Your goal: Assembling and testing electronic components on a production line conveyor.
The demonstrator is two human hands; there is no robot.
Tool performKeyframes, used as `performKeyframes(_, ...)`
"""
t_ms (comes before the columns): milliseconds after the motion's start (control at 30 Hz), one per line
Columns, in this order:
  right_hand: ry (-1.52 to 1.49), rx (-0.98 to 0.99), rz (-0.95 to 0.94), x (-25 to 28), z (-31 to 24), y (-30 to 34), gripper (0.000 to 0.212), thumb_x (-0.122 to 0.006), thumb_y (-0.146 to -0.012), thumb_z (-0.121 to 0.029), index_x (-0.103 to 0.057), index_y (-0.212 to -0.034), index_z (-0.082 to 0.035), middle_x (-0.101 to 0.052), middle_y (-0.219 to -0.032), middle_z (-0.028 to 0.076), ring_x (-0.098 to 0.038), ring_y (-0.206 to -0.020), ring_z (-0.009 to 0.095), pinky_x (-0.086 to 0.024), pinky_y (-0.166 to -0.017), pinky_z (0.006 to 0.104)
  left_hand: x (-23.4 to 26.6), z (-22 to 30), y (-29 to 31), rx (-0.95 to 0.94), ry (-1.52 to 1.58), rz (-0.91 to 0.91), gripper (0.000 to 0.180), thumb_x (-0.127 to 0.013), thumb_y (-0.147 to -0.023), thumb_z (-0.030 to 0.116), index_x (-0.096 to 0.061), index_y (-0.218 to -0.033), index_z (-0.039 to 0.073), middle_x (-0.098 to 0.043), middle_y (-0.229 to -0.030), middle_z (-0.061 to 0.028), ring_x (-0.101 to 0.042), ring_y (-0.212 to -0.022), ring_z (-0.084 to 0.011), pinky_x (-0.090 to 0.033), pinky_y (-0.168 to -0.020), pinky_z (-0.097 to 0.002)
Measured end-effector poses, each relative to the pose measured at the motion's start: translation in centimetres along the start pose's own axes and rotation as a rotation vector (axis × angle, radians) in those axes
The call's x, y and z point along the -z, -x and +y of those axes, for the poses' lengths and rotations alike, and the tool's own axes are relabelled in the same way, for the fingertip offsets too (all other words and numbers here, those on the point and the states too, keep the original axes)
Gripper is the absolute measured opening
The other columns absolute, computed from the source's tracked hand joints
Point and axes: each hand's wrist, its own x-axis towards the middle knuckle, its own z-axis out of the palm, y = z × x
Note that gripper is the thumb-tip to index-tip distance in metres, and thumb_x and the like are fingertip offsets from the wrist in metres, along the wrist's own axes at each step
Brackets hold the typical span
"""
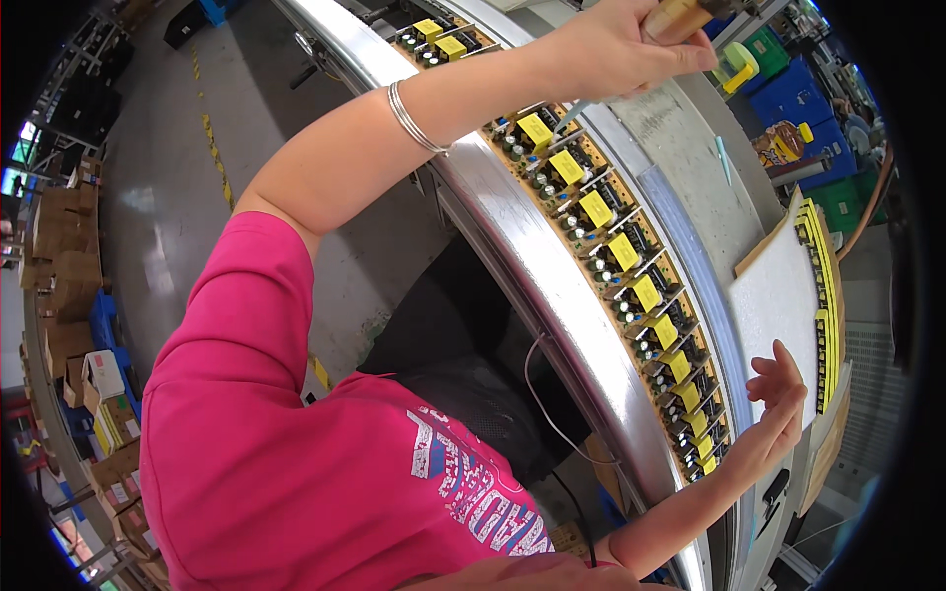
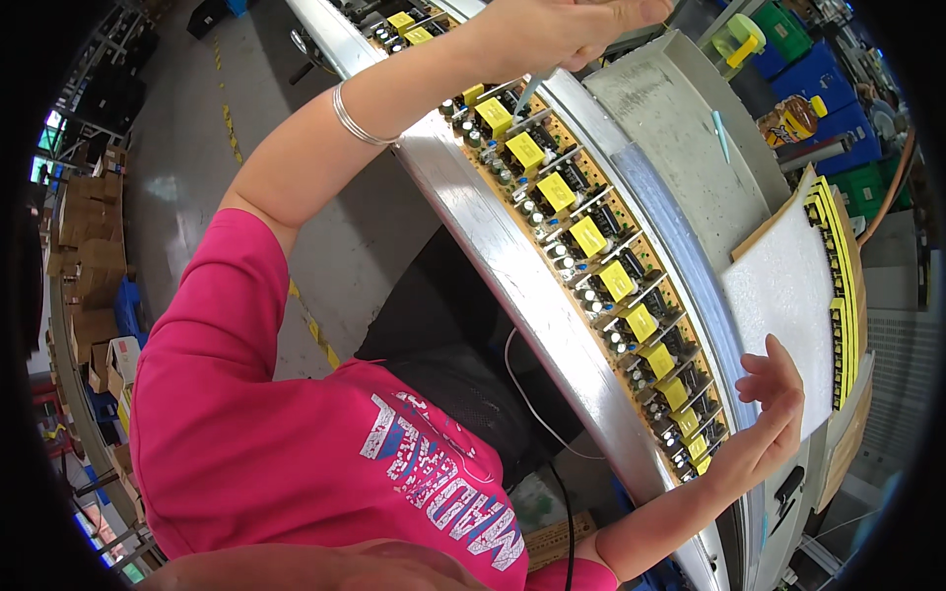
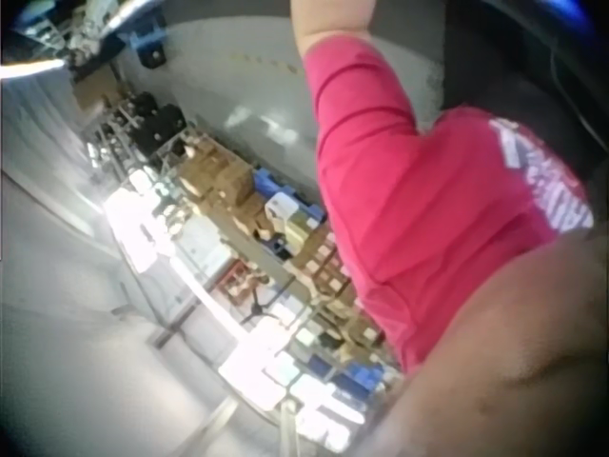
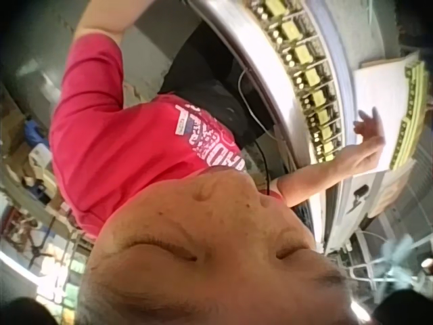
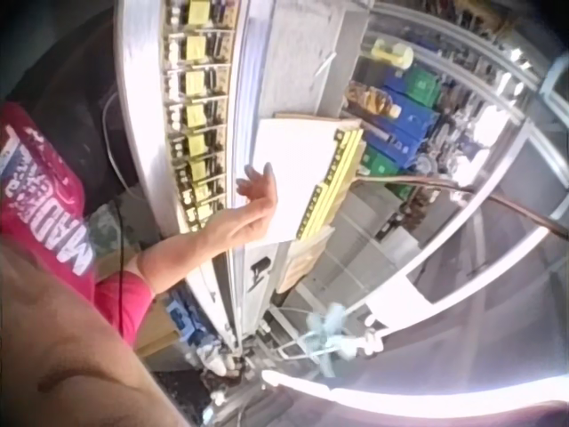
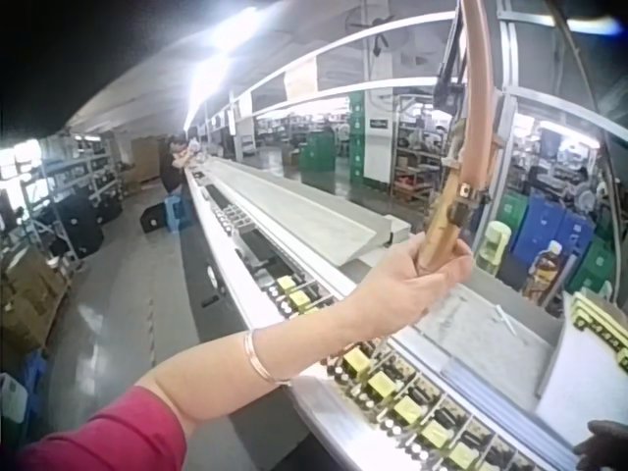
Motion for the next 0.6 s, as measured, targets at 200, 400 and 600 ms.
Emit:
performKeyframes(200, 0.019, -0.002, 0.004, 0.0, 0.3, 0.2, 0.06, -0.03, -0.112, -0.047, -0.073, -0.121, -0.005, -0.071, -0.088, 0.007, -0.055, -0.072, 0.013, -0.045, -0.074, 0.0283, 2.4, -0.8, -4.3, 0.104, -0.221, 0.042, 0.02, -0.067, -0.101, 0.028, -0.06, -0.099, 0.01, -0.05, -0.068, 0.0047, -0.045, -0.056, -0.0071, -0.036, -0.052, -0.0222)
performKeyframes(400, 0.018, 0.009, 0.006, -0.3, 0.7, 0.0, 0.061, -0.029, -0.112, -0.047, -0.072, -0.122, -0.005, -0.071, -0.088, 0.007, -0.055, -0.072, 0.013, -0.044, -0.074, 0.0282, 3.1, -2.6, -0.2, -0.007, 0.023, -0.015, 0.02, -0.069, -0.1, 0.029, -0.062, -0.097, 0.01, -0.051, -0.066, 0.0052, -0.045, -0.053, -0.007, -0.035, -0.05, -0.0225)
performKeyframes(600, 0.01, 0.012, 0.012, -0.4, 0.3, -0.1, 0.061, -0.03, -0.112, -0.047, -0.073, -0.122, -0.004, -0.071, -0.088, 0.007, -0.055, -0.072, 0.013, -0.044, -0.073, 0.028, 3.1, -2.3, -1.0, -0.159, -0.094, -0.034, 0.02, -0.07, -0.099, 0.028, -0.063, -0.096, 0.01, -0.052, -0.067, 0.0052, -0.046, -0.053, -0.0072, -0.035, -0.05, -0.0227)
